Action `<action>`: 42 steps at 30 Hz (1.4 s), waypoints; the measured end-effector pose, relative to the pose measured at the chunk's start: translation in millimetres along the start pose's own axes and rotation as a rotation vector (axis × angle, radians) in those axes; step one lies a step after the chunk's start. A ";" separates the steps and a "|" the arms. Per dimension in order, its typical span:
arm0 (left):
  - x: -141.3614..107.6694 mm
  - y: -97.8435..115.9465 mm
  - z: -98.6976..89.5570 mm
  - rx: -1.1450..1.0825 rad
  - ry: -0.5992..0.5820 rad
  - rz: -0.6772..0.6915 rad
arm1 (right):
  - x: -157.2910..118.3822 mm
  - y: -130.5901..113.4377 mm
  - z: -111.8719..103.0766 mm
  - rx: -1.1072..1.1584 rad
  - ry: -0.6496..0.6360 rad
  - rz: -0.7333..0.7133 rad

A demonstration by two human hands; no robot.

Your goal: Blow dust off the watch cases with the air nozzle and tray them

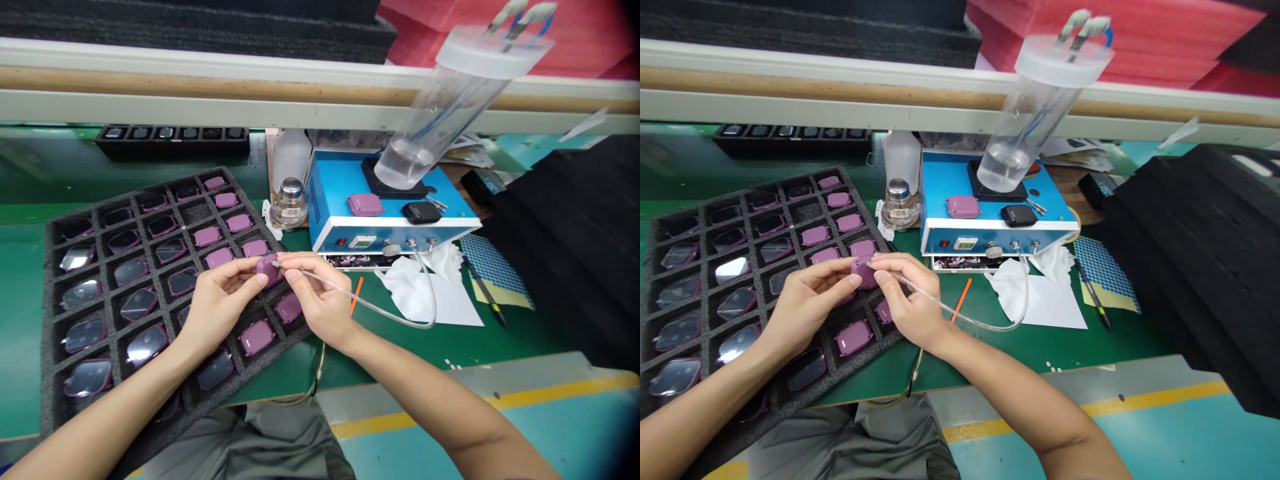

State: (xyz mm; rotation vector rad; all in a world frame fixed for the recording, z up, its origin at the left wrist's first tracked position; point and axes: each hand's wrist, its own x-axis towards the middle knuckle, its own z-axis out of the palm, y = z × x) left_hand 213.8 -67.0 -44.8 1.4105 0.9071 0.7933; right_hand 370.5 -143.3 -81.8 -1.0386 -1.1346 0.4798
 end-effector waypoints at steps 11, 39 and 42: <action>-1.5 -0.9 -0.2 -0.006 0.009 -0.016 | -0.2 -0.9 0.2 0.008 -0.001 0.005; 116.1 37.6 -87.4 1.115 0.097 0.214 | -12.4 0.1 0.2 0.032 0.026 0.033; 152.9 32.4 -111.5 1.191 -0.022 0.070 | -12.4 -0.3 -0.1 0.015 0.029 0.044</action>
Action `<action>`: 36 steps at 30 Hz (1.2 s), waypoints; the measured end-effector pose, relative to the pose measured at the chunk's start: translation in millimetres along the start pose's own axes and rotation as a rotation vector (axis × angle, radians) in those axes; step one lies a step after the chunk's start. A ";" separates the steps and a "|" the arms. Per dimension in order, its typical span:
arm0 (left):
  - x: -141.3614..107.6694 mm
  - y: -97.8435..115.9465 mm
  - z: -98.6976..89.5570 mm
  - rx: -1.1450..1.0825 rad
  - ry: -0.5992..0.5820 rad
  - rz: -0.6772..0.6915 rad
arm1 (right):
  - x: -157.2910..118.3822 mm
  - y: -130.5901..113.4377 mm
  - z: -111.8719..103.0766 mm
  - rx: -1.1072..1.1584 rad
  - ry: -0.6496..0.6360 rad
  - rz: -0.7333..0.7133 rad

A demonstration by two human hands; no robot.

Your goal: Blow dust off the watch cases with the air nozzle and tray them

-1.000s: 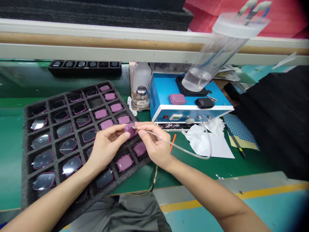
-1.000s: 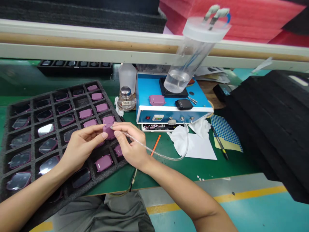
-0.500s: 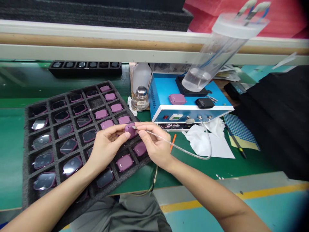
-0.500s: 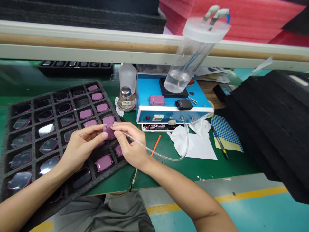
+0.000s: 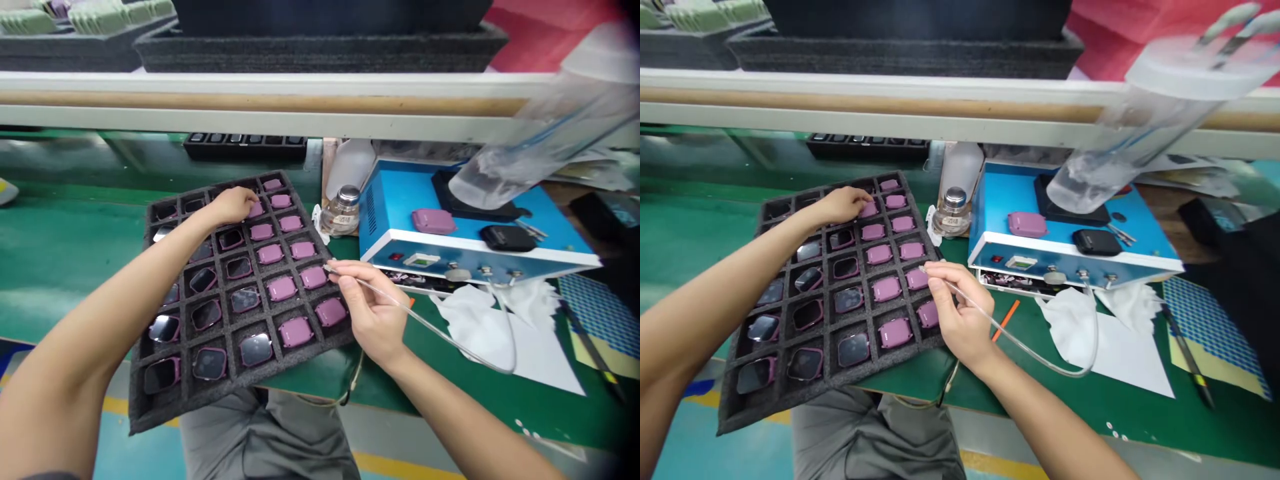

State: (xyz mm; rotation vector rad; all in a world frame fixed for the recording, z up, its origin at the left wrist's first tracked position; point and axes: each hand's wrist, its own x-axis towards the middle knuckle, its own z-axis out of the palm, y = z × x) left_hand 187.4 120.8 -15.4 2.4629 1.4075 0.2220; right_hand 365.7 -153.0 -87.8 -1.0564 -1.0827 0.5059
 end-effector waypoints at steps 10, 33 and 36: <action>36.8 -16.4 2.3 0.271 0.045 -0.044 | -0.5 -0.2 1.4 -0.001 0.007 0.041; -151.1 110.6 62.0 -1.112 -0.071 -0.019 | 4.4 -10.2 5.3 -0.025 0.066 -0.060; -151.9 110.2 65.4 -1.265 -0.034 -0.123 | 2.4 -9.3 5.7 -0.015 0.114 -0.060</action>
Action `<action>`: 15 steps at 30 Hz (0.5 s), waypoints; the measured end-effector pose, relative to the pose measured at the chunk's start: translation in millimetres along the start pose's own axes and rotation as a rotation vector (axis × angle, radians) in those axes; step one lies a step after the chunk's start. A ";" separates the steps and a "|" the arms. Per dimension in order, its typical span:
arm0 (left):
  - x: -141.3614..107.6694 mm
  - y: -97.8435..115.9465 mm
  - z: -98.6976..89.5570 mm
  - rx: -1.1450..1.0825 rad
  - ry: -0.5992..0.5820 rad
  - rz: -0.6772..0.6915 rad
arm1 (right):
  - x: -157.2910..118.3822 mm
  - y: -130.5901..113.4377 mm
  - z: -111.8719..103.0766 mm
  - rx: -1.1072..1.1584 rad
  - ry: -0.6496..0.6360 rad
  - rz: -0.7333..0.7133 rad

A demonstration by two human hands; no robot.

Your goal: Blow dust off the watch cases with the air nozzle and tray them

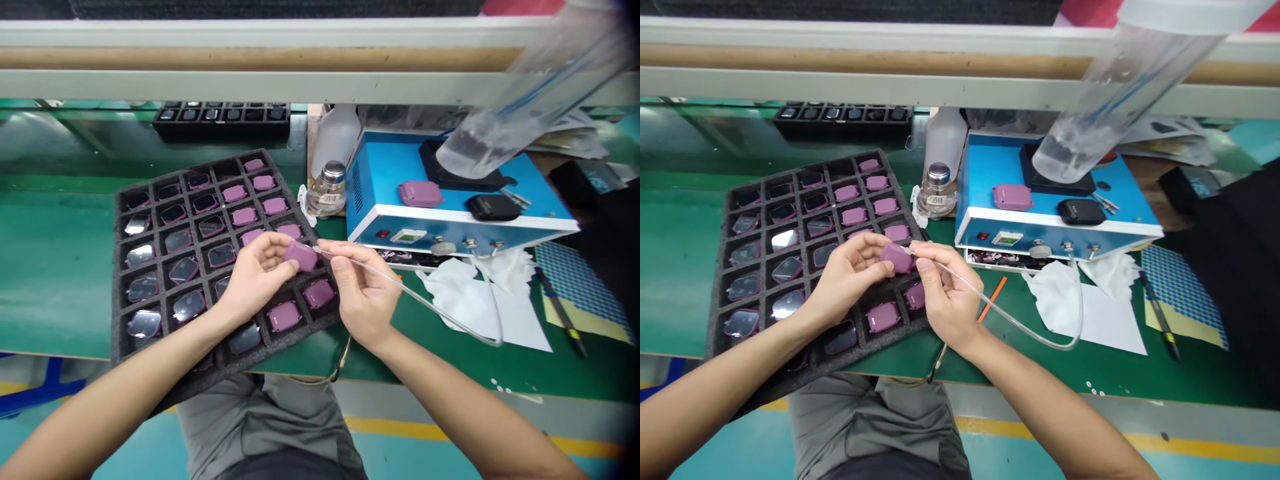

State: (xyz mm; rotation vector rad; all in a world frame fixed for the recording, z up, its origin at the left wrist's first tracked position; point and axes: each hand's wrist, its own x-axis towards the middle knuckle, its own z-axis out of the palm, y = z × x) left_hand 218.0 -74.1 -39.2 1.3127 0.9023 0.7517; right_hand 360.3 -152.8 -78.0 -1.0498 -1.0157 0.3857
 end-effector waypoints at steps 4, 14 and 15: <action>-1.2 -0.8 1.4 -0.165 0.057 -0.042 | -2.7 3.8 0.6 0.020 0.003 0.059; -7.3 -5.2 1.7 -0.162 0.113 -0.040 | -2.0 4.9 0.3 0.021 -0.003 0.070; -8.0 -5.0 1.8 -0.164 0.111 -0.039 | -1.9 5.2 0.2 0.018 -0.003 0.065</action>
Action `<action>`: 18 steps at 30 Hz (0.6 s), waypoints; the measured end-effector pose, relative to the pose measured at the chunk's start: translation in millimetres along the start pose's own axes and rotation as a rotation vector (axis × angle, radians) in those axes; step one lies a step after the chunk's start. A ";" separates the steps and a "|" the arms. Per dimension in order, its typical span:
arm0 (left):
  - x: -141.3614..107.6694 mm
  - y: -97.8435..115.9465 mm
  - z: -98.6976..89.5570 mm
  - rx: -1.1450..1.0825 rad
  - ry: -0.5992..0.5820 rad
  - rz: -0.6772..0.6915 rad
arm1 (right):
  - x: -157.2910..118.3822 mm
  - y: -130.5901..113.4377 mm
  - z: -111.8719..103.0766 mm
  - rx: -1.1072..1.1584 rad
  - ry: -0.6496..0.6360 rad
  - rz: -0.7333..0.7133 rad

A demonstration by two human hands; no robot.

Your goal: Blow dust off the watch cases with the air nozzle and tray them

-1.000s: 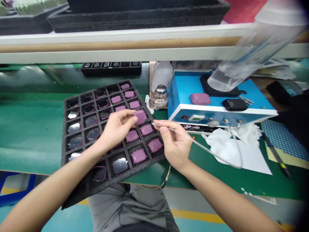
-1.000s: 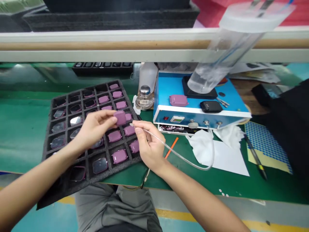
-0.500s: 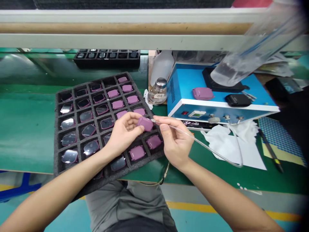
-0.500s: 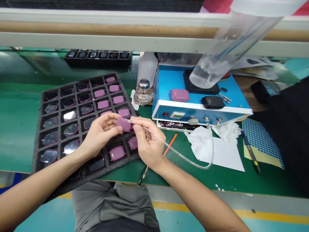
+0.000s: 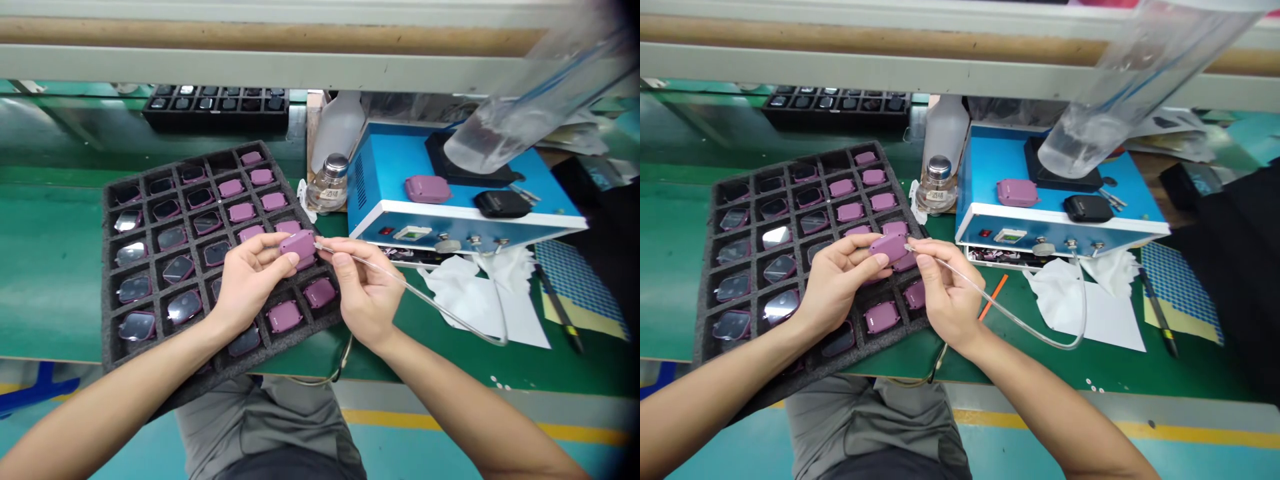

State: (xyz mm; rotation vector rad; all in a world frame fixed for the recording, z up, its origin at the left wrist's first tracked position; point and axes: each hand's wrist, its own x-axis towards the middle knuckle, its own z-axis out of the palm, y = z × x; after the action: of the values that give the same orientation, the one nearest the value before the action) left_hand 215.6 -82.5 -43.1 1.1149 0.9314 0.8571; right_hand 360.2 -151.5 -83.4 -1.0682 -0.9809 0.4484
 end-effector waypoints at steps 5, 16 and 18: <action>-1.5 0.8 0.6 -0.024 -0.019 0.008 | 0.7 1.4 -0.3 0.008 0.001 -0.023; -0.9 -1.0 -0.7 -0.061 -0.038 0.019 | 0.8 1.3 -0.6 0.025 -0.004 -0.015; -1.1 -0.9 -0.9 -0.059 -0.043 0.022 | 0.7 1.6 -0.7 0.038 -0.004 -0.012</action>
State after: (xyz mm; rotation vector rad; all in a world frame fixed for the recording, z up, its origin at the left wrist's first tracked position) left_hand 214.5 -83.4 -44.0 1.0902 0.8544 0.8696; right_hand 361.3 -150.6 -84.6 -1.0274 -0.9788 0.4577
